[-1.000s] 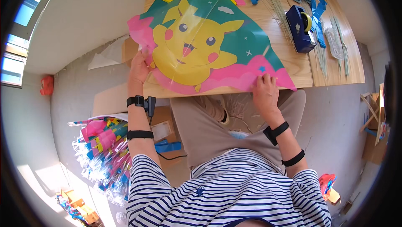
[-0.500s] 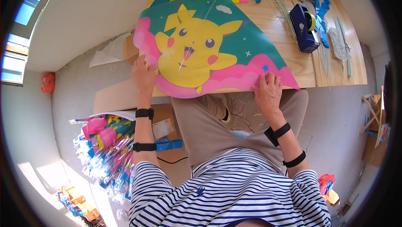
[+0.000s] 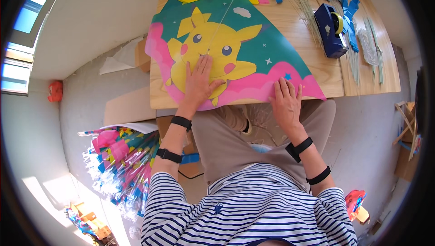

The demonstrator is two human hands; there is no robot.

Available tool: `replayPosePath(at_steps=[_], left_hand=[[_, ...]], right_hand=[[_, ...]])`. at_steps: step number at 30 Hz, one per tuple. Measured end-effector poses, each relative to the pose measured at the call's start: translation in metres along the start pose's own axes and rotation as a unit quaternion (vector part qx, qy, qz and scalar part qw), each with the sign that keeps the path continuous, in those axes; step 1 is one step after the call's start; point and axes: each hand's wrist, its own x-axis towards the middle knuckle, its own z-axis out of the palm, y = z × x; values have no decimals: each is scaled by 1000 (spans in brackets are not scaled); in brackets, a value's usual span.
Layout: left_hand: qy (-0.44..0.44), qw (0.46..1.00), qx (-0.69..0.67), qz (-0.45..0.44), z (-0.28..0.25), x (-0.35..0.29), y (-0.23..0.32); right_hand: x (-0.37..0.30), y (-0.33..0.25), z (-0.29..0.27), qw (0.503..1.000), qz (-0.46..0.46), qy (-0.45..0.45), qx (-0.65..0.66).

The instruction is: The recorder is assembling a Pikachu-themed kite by applying adhesive tape and attaching support strings to the plastic body.

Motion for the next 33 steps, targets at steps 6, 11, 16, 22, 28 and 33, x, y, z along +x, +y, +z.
replayPosePath(at_steps=[6, 11, 16, 22, 28, 33], left_hand=[[-68, 987, -105, -101, -18, 22, -14], [-43, 997, -48, -50, -9, 20, -8], [-152, 962, -175, -146, -30, 41, -6], [-64, 995, -32, -68, -10, -3, -30], [-92, 991, 26, -94, -34, -3, -22], [-80, 995, -62, -8, -41, 2, 43]], right_hand=[[0, 0, 0, 1000, 0, -6, 11], [-2, -1, 0, 1000, -9, -3, 16], [-2, 3, 1, 1000, -5, -2, 13], [8, 2, 0, 999, -26, -1, 33], [23, 7, -9, 993, -54, 28, 105], [68, 68, -13, 986, 91, 27, 136]])
